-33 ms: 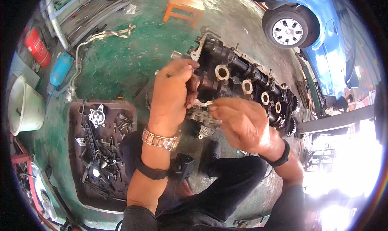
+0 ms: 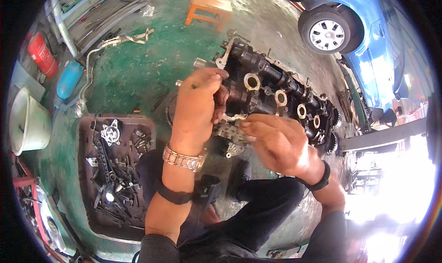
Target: The person uses a wrench to tighten bolts on a disassembled engine block resting on the floor. The person repeatedly adjusts the wrench and rotates bolts across multiple locations on the engine.
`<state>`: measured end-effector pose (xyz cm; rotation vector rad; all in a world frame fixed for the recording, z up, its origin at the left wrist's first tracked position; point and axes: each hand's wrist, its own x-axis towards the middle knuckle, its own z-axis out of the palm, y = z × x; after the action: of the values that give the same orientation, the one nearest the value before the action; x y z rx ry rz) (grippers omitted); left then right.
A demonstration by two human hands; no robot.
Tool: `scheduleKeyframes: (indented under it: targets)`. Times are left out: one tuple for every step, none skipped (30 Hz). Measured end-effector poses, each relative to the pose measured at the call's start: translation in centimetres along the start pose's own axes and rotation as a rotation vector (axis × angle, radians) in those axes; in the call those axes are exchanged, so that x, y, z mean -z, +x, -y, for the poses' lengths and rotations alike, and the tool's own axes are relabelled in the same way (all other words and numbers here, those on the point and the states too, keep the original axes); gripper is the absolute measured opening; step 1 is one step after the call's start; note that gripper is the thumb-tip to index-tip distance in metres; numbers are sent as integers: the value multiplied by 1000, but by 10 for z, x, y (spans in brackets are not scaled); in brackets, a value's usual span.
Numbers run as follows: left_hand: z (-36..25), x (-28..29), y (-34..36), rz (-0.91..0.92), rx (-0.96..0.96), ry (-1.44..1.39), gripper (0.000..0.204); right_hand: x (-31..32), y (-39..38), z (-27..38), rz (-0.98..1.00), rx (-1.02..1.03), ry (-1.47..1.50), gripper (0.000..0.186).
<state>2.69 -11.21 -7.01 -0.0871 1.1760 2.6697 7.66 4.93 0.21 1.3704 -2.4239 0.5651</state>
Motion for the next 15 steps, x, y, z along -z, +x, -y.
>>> scheduleKeyframes:
  targets:
    - [2,-3,-1,14,13,33,19,2,-8,0,-20,-38,17,34]
    - [4,-5,-1,27,-33,59,20,6,-15,-1,-39,-75,33,33]
    - [5,-7,-1,31,-31,97,20,11,-23,-2,-75,-108,53,31]
    - [7,-8,-1,36,-28,135,20,15,-31,-1,-121,-164,-16,30]
    - [9,-9,-1,52,-42,167,20,19,-39,-2,-173,-208,-6,29]
    - [11,-11,-1,64,-54,242,20,23,-46,-1,-185,-275,-40,29]
    - [13,-12,0,86,-91,308,21,27,-53,0,-206,-330,-73,28]
    - [15,-14,0,107,-126,372,21,31,-60,0,-218,-376,-100,27]
    - [18,-15,-1,121,-125,388,21,34,-67,1,-207,-396,-142,26]
    - [21,-16,-1,134,-125,406,20,36,-73,1,-198,-416,-184,26]
    - [23,-17,-1,148,-124,426,20,38,-79,2,-185,-464,-218,25]
    - [26,-17,-1,163,-112,408,20,40,-85,5,-251,-513,-229,25]
    - [28,-18,0,162,-110,408,20,40,-91,5,-355,-511,-221,24]
    - [30,-19,0,159,-106,409,20,39,-96,6,-548,-556,-76,22]
    - [32,-20,0,156,-103,413,20,38,-101,7,-759,-573,96,20]
